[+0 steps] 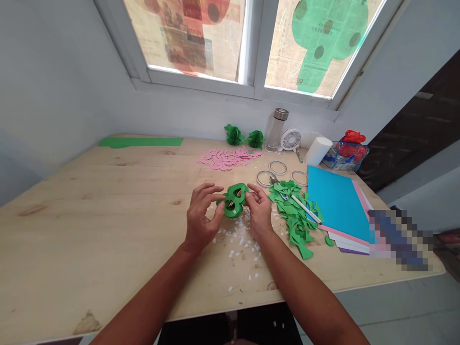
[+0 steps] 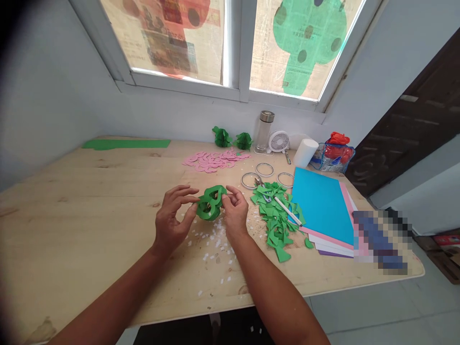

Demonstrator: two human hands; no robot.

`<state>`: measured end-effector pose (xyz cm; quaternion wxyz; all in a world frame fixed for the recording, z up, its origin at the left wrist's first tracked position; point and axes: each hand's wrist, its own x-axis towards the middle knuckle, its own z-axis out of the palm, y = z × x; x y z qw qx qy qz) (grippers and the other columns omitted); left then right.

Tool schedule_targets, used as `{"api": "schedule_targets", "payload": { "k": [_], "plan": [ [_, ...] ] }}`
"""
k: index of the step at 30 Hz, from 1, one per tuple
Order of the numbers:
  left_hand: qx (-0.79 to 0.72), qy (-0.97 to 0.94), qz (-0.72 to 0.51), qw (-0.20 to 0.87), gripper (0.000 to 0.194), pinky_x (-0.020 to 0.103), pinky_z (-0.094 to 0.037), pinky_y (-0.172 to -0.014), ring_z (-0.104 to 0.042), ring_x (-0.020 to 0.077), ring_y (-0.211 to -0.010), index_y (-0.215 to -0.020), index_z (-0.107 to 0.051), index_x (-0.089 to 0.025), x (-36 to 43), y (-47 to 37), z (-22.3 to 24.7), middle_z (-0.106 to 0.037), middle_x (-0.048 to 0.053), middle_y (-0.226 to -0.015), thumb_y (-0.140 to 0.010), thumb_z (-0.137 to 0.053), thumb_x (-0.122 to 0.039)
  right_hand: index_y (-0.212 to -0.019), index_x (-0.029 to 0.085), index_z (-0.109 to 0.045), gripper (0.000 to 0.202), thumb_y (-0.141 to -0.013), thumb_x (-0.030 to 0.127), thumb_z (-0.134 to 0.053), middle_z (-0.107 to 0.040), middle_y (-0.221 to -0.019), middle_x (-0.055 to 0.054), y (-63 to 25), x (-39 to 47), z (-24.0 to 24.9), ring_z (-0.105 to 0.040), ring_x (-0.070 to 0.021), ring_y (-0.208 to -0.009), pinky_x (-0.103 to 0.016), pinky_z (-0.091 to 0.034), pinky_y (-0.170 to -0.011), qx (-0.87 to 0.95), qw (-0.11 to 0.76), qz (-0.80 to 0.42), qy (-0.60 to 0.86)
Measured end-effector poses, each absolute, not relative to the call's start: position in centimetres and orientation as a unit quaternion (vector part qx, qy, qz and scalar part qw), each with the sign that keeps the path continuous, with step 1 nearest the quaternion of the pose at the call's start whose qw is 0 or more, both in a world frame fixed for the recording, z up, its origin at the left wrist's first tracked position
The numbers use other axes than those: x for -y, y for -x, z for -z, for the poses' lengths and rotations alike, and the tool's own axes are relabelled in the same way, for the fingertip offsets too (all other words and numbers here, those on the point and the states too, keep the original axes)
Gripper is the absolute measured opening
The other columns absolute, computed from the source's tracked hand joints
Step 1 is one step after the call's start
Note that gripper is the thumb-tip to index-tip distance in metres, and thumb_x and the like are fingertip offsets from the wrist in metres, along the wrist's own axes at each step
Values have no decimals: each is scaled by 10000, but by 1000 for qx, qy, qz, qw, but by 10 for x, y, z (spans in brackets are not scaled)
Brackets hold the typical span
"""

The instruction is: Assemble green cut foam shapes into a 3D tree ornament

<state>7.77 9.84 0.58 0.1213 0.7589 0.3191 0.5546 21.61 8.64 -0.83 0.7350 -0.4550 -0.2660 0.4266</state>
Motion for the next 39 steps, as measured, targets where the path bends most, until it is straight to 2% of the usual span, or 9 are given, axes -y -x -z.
{"api": "schedule_targets", "payload": {
  "k": [3, 6, 11, 14, 21, 25, 32, 36, 39],
  "plan": [
    [-357, -758, -529, 136, 223, 468, -404, -1003, -516, 253, -1148, -1029, -586, -205, -101, -79, -2, -620, 90, -1114, -807, -575, -200, -1004, 156, -630, 377, -663, 290, -718, -687, -685, 8, -217, -87, 8, -605, -107, -609, -211, -455, -569, 264, 741, -426, 447],
    [-415, -727, -497, 229, 317, 439, -449, -945, -554, 249, -1103, -1119, -543, -206, -105, -80, 4, -608, 93, -1144, -812, -568, -280, -1006, 158, -631, 385, -655, 289, -725, -682, -677, 13, -219, -87, 9, -600, -105, -601, -210, -451, -564, 262, 746, -425, 441],
    [-416, -632, -468, 455, 337, 366, -513, -797, -627, 235, -959, -1003, -545, -195, -113, -83, 14, -637, 64, -1009, -743, -632, -390, -1031, 158, -623, 413, -658, 298, -729, -679, -679, 13, -221, -87, 9, -593, -100, -592, -206, -445, -564, 273, 741, -433, 435],
    [-403, -588, -458, 531, 328, 335, -518, -735, -645, 212, -825, -847, -555, -182, -115, -83, 16, -641, 30, -851, -667, -696, -417, -1055, 157, -614, 446, -654, 310, -735, -684, -692, 8, -221, -87, 9, -600, -107, -591, -217, -452, -573, 270, 738, -445, 430],
    [-393, -568, -479, 542, 319, 328, -521, -740, -636, 208, -838, -714, -558, -174, -113, -82, 9, -650, 47, -922, -600, -755, -397, -1058, 156, -617, 454, -650, 317, -736, -684, -691, 6, -222, -88, 9, -604, -116, -581, -229, -461, -573, 266, 736, -448, 432],
    [-390, -568, -493, 531, 314, 329, -522, -729, -642, 223, -872, -831, -603, -178, -109, -81, 3, -656, 68, -996, -644, -733, -395, -1046, 160, -622, 441, -651, 317, -741, -669, -666, 14, -222, -87, 9, -602, -115, -575, -228, -461, -576, 273, 731, -452, 432],
    [-382, -581, -508, 507, 308, 381, -497, -851, -612, 270, -1021, -932, -633, -186, -104, -81, -3, -651, 90, -1068, -708, -684, -391, -1025, 170, -628, 416, -654, 313, -750, -657, -656, 27, -219, -85, 8, -592, -103, -581, -213, -452, -580, 276, 729, -459, 426],
    [-378, -544, -498, 560, 434, 376, -467, -909, -571, 268, -1114, -1081, -577, -200, -105, -80, -3, -626, 98, -1148, -714, -682, -407, -1020, 174, -629, 408, -652, 299, -752, -654, -656, 31, -218, -84, 8, -589, -98, -586, -211, -454, -592, 272, 729, -472, 414],
    [-369, -528, -444, 623, 583, 368, -484, -852, -605, 267, -1056, -1213, -501, -214, -105, -81, -4, -617, 109, -1173, -697, -692, -407, -1029, 176, -624, 418, -650, 297, -750, -649, -646, 33, -218, -84, 7, -584, -101, -575, -220, -459, -593, 266, 728, -483, 408]
  ]
}}
